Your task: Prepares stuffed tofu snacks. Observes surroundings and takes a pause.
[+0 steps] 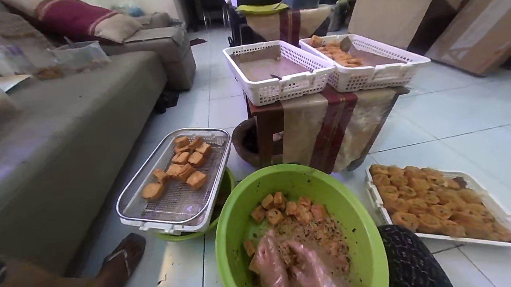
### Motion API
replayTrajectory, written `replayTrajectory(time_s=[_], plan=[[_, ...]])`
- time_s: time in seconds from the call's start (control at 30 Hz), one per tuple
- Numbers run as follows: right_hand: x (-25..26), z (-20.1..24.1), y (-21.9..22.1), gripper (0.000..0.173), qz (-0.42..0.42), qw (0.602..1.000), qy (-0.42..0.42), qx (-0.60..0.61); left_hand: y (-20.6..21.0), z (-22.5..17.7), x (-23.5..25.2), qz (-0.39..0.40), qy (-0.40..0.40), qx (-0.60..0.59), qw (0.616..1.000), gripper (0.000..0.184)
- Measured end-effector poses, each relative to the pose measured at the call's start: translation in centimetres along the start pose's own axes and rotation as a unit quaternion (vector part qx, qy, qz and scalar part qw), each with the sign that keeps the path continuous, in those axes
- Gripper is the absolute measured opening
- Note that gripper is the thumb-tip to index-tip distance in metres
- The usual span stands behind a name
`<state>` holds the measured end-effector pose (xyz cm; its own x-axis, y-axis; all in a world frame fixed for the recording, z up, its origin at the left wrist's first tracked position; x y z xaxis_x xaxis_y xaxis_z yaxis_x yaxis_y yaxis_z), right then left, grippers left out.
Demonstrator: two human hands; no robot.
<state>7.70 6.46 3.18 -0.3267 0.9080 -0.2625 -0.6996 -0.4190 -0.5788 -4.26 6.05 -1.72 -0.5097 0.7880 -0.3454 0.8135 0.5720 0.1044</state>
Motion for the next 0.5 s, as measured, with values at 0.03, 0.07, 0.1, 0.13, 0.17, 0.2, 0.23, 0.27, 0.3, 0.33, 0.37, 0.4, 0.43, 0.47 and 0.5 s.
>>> replayTrajectory(time_s=[0.03,0.07,0.1,0.13,0.17,0.2,0.23,0.27,0.3,0.33,0.37,0.4,0.43,0.47,0.5], plan=[[0.0,0.1,-0.4,0.051,-0.02,1.0,0.012,0.012,-0.2,-0.4,0.1,-0.021,0.037,0.02,0.999,0.038],[-0.1,0.0,-0.9,0.046,-0.049,0.998,0.013,0.037,-0.4,-0.9,0.0,-0.042,0.069,0.038,0.996,0.035],[-0.2,-0.2,-1.2,0.041,-0.085,0.994,0.003,0.066,-0.6,-1.3,-0.1,-0.061,0.095,0.051,0.992,0.034],[-0.3,-0.5,-1.5,0.037,-0.129,0.987,-0.022,0.092,-0.8,-1.7,-0.2,-0.076,0.114,0.06,0.989,0.032],[-0.5,-0.6,-1.7,0.035,-0.168,0.978,-0.052,0.11,-0.9,-2.0,-0.2,-0.088,0.124,0.065,0.986,0.03],[-0.8,-0.4,-1.9,0.033,-0.197,0.969,-0.083,0.121,-0.9,-2.0,-0.2,-0.093,0.122,0.068,0.986,0.029],[-1.2,0.1,-1.9,0.033,-0.209,0.964,-0.103,0.129,-0.8,-1.8,-0.3,-0.088,0.11,0.068,0.988,0.03],[-1.6,0.7,-1.8,0.033,-0.214,0.96,-0.121,0.136,-0.7,-1.6,-0.3,-0.079,0.094,0.062,0.99,0.031],[-1.9,1.2,-1.6,0.033,-0.211,0.959,-0.131,0.135,-0.5,-1.3,-0.3,-0.073,0.085,0.049,0.993,0.031],[-2.1,1.6,-1.4,0.031,-0.21,0.961,-0.134,0.118,-0.4,-1.0,-0.1,-0.068,0.081,0.031,0.994,0.031],[-2.2,1.8,-1.4,0.029,-0.213,0.964,-0.132,0.087,-0.3,-0.5,0.1,-0.059,0.075,0.008,0.995,0.032],[-2.2,2.0,-1.5,0.026,-0.22,0.965,-0.134,0.05,-0.1,0.1,0.3,-0.045,0.061,-0.016,0.997,0.034],[-2.0,2.2,-1.7,0.022,-0.227,0.964,-0.14,0.011,0.1,0.4,0.4,-0.03,0.042,-0.027,0.998,0.036],[-1.6,2.4,-1.8,0.018,-0.229,0.962,-0.145,-0.027,0.1,0.6,0.3,-0.024,0.027,-0.022,0.999,0.036],[-1.1,2.5,-1.7,0.015,-0.224,0.962,-0.146,-0.061,0.1,0.5,0.0,-0.025,0.017,-0.008,1.0,0.034]])
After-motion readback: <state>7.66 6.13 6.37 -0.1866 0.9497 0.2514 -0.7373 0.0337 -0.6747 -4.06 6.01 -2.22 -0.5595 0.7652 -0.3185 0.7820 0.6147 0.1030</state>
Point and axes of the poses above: each hand's wrist, its own x-axis towards the middle knuckle, its own y-axis out of the palm, z = x × y, the point moved 9 cm from there along x, towards the middle knuckle, and after that the axes turned 3 degrees about -y, right-handed, at the moved point
